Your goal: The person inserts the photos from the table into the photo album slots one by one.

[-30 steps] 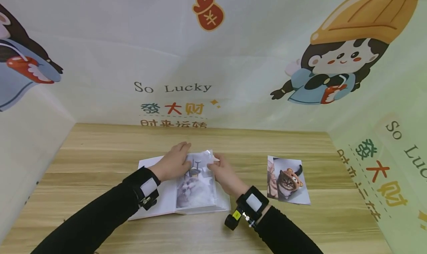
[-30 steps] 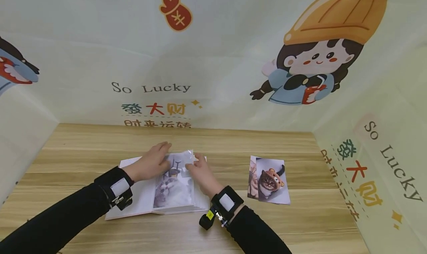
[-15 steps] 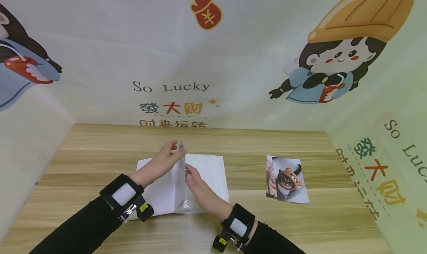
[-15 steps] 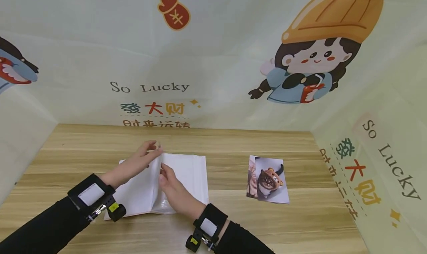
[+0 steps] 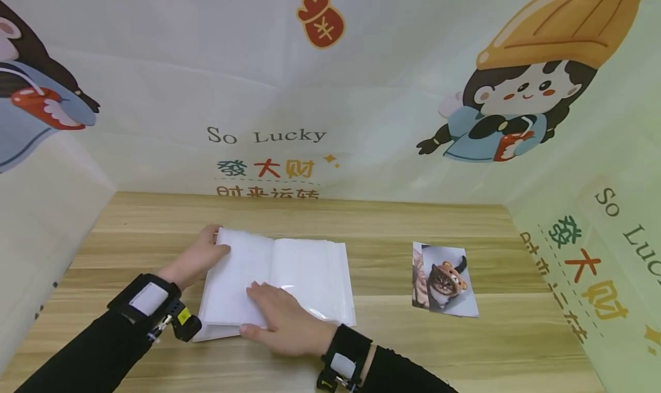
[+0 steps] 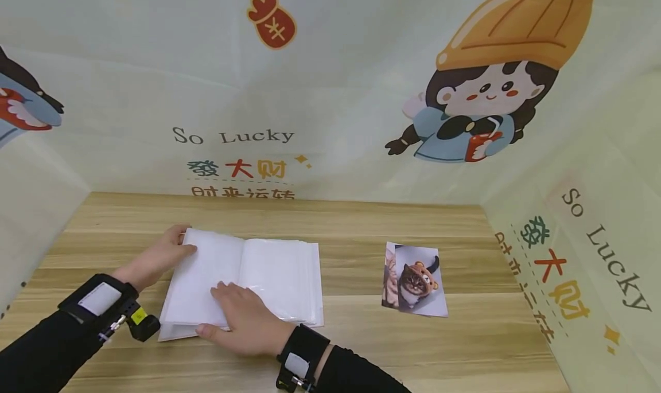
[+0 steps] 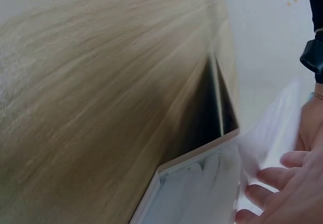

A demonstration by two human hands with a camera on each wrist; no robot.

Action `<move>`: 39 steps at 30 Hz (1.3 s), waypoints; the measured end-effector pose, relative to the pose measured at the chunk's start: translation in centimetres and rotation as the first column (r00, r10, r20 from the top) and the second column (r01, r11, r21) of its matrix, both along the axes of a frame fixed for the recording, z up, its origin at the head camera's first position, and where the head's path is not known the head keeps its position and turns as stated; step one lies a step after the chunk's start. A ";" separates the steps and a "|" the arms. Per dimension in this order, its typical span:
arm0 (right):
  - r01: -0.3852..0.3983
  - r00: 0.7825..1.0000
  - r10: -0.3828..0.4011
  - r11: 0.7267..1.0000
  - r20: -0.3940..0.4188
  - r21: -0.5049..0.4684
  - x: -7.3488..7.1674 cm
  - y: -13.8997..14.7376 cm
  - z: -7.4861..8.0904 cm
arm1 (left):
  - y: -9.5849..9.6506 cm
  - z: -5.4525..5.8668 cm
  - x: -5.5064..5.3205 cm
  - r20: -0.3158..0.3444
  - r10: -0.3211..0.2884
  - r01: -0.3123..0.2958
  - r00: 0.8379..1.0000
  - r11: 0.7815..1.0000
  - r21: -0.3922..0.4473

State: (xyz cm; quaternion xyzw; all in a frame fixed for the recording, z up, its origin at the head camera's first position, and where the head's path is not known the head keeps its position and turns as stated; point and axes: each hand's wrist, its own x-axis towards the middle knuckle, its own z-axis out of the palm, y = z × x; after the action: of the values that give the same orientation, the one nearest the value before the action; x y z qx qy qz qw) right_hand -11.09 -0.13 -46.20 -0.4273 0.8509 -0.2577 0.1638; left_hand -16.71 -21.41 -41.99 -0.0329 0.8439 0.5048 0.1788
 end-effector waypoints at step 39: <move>0.856 0.468 -0.883 0.464 0.038 0.228 -9.4 26.9 -0.1 | 4.2 -5.7 1.2 -0.144 -0.171 0.089 0.975 0.889 -0.449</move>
State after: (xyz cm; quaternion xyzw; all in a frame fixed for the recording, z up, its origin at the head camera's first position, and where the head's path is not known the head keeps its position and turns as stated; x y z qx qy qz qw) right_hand -20.47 26.79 -46.27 0.1038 0.9537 -0.2598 0.1102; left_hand -15.46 -17.21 -47.72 0.0298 0.9489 0.2888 0.1235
